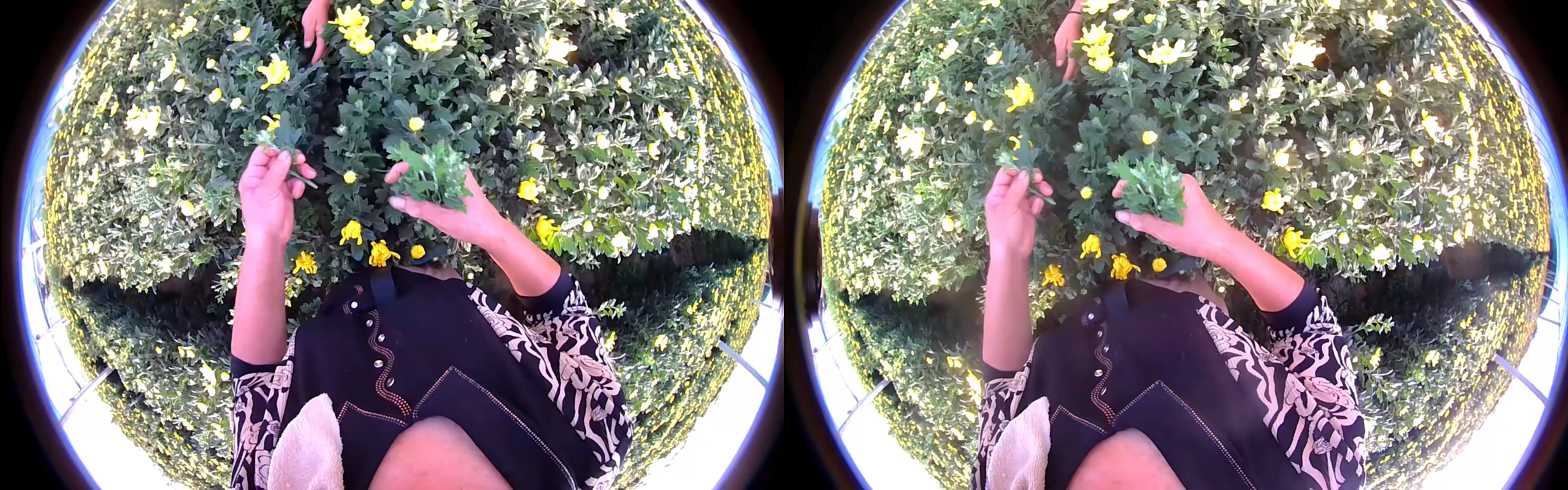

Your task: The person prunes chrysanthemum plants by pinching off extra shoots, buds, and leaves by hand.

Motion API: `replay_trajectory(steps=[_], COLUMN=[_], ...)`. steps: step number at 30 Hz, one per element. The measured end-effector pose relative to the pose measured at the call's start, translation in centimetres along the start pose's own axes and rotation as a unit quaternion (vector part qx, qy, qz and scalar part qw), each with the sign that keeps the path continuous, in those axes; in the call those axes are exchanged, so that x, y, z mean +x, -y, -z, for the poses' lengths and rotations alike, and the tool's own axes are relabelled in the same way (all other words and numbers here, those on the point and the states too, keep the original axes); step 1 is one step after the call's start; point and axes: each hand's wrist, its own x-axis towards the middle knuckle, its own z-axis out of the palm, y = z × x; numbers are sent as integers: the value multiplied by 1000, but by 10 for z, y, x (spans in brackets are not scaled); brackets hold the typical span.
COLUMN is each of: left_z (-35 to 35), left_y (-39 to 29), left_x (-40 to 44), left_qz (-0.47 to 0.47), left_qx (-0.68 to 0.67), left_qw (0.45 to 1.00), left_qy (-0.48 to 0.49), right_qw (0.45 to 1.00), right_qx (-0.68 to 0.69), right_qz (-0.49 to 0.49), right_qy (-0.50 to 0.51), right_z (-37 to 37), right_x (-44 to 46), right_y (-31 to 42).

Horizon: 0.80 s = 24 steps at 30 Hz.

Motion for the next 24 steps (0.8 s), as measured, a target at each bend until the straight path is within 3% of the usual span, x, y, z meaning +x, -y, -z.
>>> replay_trajectory(steps=[1,3,5,7,8,9,11,12,13,15,16,17,19,20,22,24], left_z=[5,20,46,84,98,113,154,176,208,226,230,234,239,224,217,199], left_y=[-17,-46,-62,-71,-78,-85,-94,-96,-97,-103,-99,-100,-102,-102,-86,-72], left_x=[-12,-38,-62,-81,-92,-102,-118,-124,-130,-140,-145,-149,-156,-157,-160,-165], left_qz=[-15,-25,-45,-62,-65,-68,-85,-85,-66,-1,-38,-41,-86,-54,-54,-67], left_qx=[18,57,111,136,151,164,224,245,308,480,522,522,587,510,485,460], left_qw=[999,997,992,989,986,983,967,958,940,850,813,811,766,817,839,859], left_qy=[27,55,43,17,-13,-44,-91,-119,-135,-216,-256,-261,-247,-264,-243,-215], right_qw=[999,996,996,985,986,972,915,915,852,775,826,865,877,860,865,932], right_qx=[15,-86,-73,47,18,0,-315,-315,-450,-571,-489,-400,-338,-349,-312,-200], right_qz=[-29,-18,-39,-152,-121,-190,-228,-229,-235,-230,-194,-155,-47,-32,61,6], right_qy=[17,12,-25,-72,-117,-135,-103,-105,-128,-144,-203,-260,-338,-371,-389,-302], right_z=[6,11,10,6,3,3,7,0,-6,-13,-10,-5,4,8,29,45], right_x=[-20,-60,-101,-140,-157,-175,-203,-209,-213,-206,-193,-180,-150,-134,-103,-76], right_y=[14,30,15,5,-20,-40,-78,-89,-99,-104,-102,-101,-94,-85,-93,-101])
